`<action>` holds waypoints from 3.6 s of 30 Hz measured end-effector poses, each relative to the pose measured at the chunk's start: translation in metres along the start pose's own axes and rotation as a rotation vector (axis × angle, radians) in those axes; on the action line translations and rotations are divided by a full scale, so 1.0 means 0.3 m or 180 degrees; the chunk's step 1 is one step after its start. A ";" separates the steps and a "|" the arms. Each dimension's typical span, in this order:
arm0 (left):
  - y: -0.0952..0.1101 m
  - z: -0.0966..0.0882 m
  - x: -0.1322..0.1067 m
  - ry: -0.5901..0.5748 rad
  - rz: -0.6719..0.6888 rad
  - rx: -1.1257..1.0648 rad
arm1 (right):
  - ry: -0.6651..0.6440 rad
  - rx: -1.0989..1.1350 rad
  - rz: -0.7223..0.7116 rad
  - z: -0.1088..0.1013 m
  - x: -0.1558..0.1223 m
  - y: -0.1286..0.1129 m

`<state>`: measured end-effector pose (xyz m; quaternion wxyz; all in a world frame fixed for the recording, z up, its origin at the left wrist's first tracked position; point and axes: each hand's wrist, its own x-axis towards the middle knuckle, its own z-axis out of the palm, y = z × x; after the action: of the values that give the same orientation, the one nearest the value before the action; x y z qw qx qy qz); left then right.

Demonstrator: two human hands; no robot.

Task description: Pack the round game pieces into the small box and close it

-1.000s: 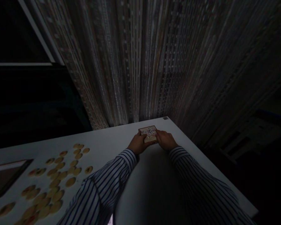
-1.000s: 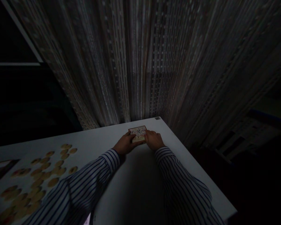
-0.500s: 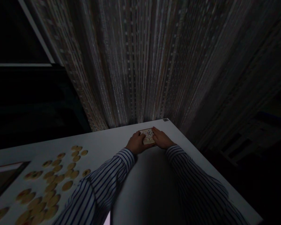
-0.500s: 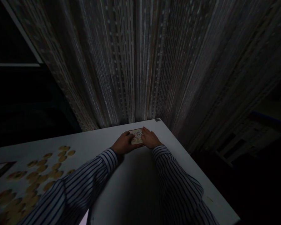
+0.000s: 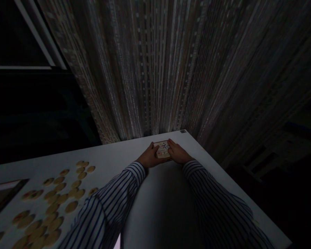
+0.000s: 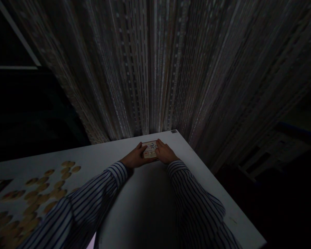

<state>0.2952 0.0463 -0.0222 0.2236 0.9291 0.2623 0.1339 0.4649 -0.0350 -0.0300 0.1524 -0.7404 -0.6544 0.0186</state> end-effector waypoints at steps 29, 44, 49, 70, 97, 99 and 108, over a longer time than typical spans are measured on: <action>0.003 0.022 -0.019 0.0036 -0.0058 0.0008 | 0.0238 -0.0110 -0.0780 -0.032 -0.161 0.039; 0.085 -0.017 -0.108 0.0012 0.0314 0.0688 | 0.0163 -0.0173 -0.0594 -0.042 -0.169 0.034; 0.079 -0.021 -0.102 0.0017 0.0386 0.0689 | 0.0055 -0.0149 -0.0572 -0.057 -0.175 0.033; 0.087 -0.006 -0.102 0.0130 0.0428 0.0956 | 0.0063 -0.0063 -0.0500 -0.049 -0.166 0.024; 0.074 0.014 -0.134 0.0453 0.0226 0.0475 | 0.0180 -0.0144 -0.0306 -0.049 -0.190 0.009; 0.075 0.015 -0.133 0.0459 0.0259 0.0470 | 0.0207 -0.0133 -0.0332 -0.051 -0.191 0.007; 0.069 0.022 -0.132 0.0489 0.0296 0.0532 | 0.0202 -0.0147 -0.0331 -0.041 -0.189 0.016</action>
<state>0.2737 0.0067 -0.0232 0.1181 0.9427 0.2455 0.1925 0.4643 -0.0933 -0.0292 0.1568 -0.7090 -0.6870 -0.0279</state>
